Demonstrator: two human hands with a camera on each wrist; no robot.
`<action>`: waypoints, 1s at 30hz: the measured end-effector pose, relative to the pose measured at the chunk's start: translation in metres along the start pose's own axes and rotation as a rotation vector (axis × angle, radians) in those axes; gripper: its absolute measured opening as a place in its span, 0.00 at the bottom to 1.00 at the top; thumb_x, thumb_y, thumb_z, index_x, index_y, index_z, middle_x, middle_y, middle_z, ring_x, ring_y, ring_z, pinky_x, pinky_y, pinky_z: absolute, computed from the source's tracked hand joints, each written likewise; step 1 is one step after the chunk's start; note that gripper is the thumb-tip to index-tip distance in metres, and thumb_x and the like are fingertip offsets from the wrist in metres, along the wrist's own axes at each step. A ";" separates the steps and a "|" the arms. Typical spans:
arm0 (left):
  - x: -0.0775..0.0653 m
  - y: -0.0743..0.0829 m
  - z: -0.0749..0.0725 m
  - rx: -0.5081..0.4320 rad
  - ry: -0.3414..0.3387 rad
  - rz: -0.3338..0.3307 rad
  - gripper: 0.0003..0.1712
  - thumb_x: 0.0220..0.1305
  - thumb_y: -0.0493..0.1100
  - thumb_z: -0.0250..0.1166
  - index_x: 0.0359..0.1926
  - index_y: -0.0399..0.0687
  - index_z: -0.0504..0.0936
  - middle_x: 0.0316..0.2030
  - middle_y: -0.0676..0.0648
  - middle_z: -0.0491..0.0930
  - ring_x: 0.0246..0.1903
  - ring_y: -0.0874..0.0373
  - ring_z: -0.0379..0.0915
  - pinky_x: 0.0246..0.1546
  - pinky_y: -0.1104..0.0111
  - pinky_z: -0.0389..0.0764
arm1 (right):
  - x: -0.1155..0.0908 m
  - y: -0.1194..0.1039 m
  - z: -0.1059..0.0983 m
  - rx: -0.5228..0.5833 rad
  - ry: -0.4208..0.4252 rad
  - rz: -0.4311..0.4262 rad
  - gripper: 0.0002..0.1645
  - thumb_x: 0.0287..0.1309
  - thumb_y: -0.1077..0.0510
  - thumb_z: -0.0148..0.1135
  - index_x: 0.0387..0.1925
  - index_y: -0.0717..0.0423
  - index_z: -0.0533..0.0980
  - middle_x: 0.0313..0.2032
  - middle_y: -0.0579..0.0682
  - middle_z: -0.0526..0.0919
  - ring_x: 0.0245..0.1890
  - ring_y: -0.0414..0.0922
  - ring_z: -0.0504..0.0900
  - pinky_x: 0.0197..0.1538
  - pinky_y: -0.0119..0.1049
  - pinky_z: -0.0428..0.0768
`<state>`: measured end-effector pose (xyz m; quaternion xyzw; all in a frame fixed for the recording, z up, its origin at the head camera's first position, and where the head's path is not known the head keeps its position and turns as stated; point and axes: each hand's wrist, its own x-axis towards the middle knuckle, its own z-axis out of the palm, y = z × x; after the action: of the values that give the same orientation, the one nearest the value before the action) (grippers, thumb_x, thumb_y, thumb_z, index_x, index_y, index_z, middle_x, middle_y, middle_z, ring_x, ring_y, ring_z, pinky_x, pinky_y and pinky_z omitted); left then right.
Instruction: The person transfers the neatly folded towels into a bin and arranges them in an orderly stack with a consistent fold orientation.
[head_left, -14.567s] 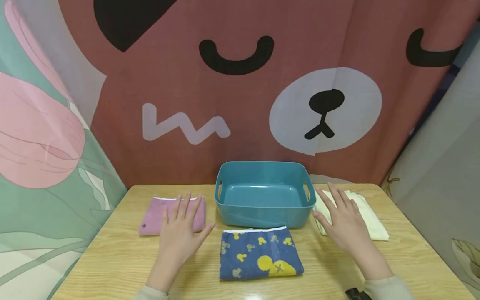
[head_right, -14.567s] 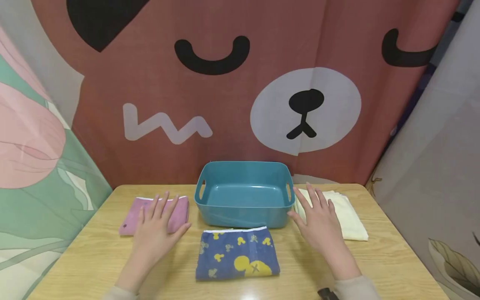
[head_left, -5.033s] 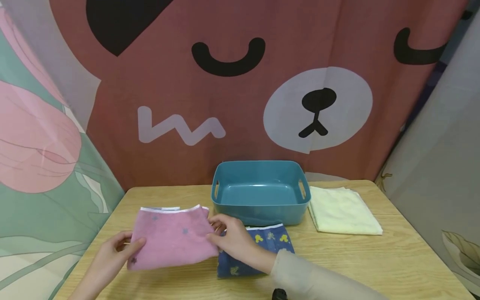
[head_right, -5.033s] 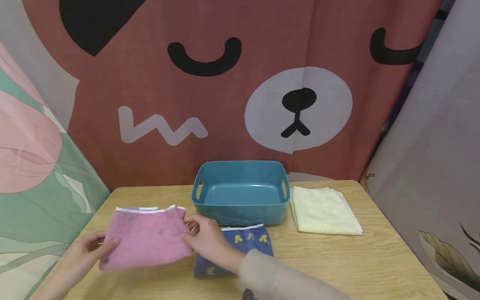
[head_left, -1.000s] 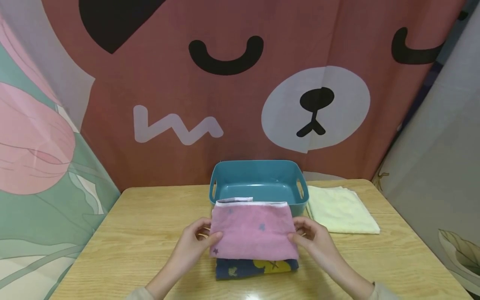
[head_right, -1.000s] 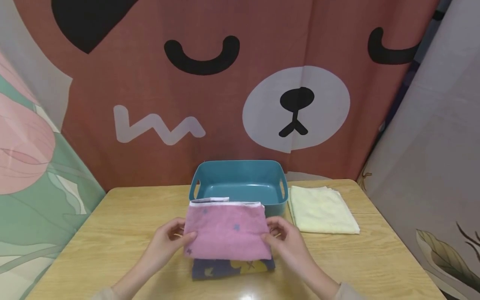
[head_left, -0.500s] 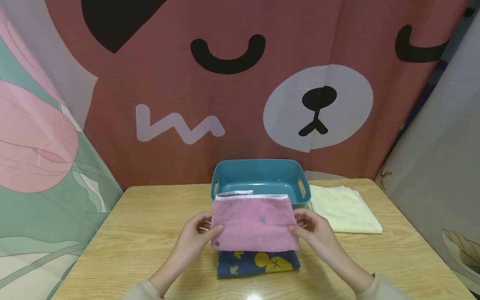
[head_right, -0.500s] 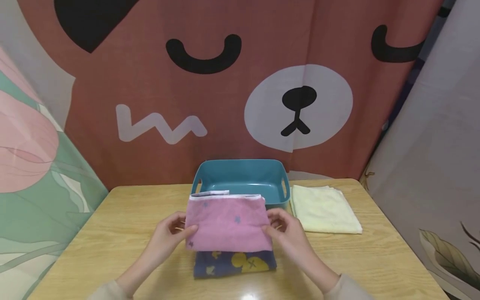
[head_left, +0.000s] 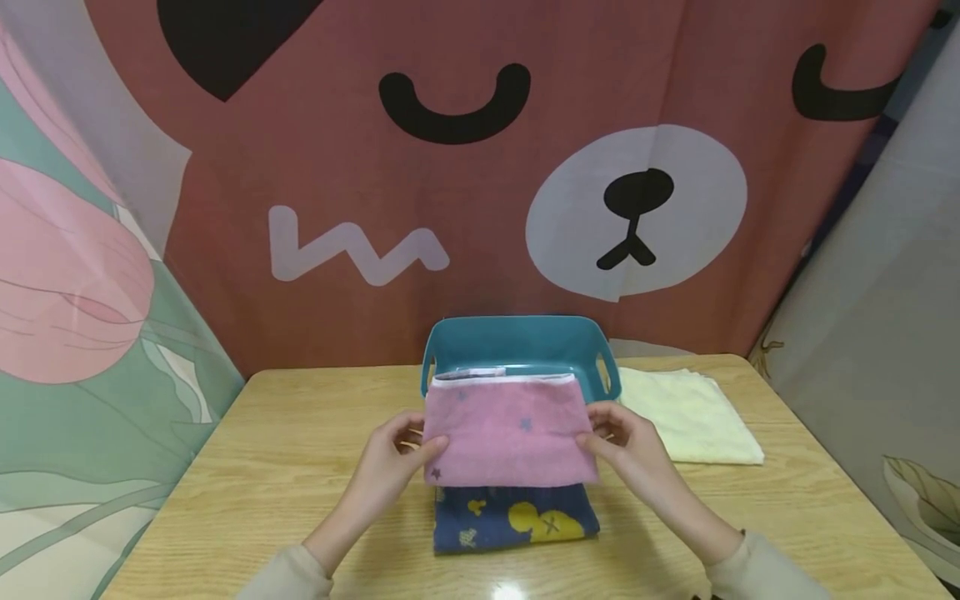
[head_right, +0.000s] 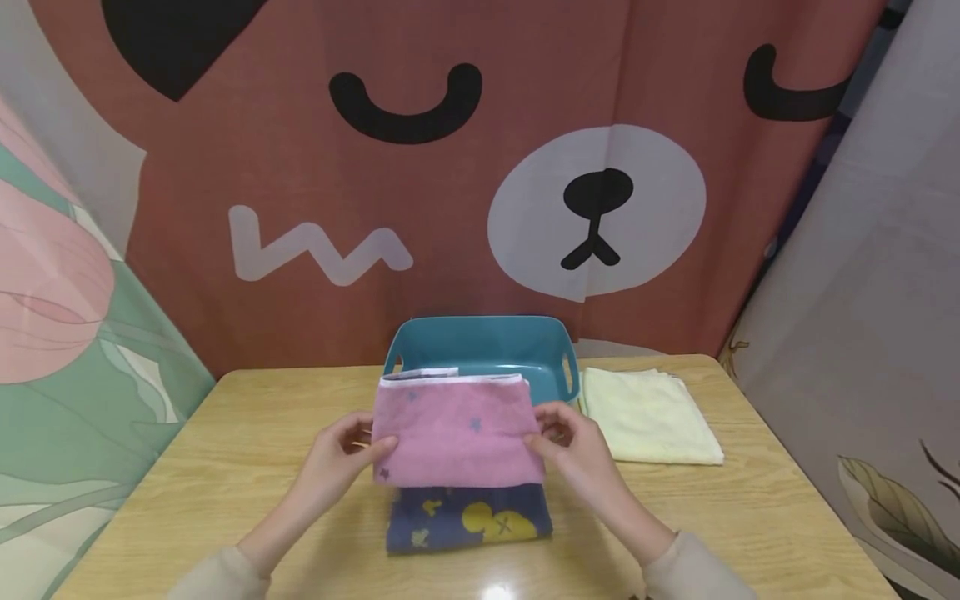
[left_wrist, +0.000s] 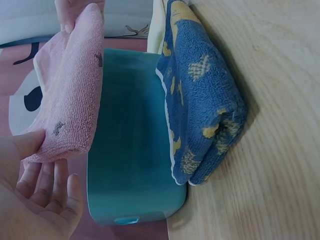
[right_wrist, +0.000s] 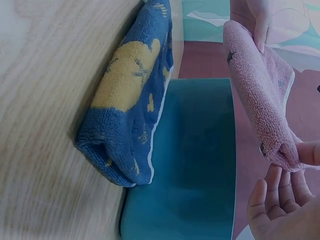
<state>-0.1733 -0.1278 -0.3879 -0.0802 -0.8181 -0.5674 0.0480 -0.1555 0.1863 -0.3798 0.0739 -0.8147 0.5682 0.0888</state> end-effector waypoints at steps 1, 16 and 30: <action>0.001 0.000 0.000 0.000 0.002 -0.001 0.13 0.58 0.40 0.74 0.44 0.44 0.85 0.35 0.49 0.82 0.37 0.57 0.76 0.40 0.66 0.77 | 0.001 0.000 0.000 0.001 0.000 -0.001 0.16 0.56 0.65 0.69 0.47 0.64 0.79 0.35 0.51 0.81 0.37 0.39 0.77 0.41 0.31 0.77; 0.014 0.004 -0.001 0.029 0.015 0.030 0.15 0.60 0.43 0.72 0.48 0.45 0.84 0.38 0.49 0.82 0.40 0.57 0.76 0.44 0.63 0.77 | 0.016 -0.008 0.000 -0.045 0.008 0.028 0.17 0.58 0.63 0.68 0.49 0.63 0.78 0.37 0.51 0.82 0.39 0.42 0.77 0.43 0.33 0.76; 0.031 0.007 0.006 -0.021 0.066 0.044 0.16 0.60 0.41 0.73 0.48 0.41 0.84 0.39 0.47 0.82 0.41 0.55 0.77 0.43 0.64 0.78 | 0.037 -0.011 -0.002 -0.011 0.046 0.034 0.18 0.59 0.64 0.66 0.51 0.65 0.78 0.40 0.55 0.80 0.41 0.45 0.77 0.44 0.30 0.76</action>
<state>-0.2027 -0.1171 -0.3780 -0.0797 -0.8081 -0.5772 0.0867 -0.1890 0.1841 -0.3609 0.0465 -0.8168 0.5665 0.0985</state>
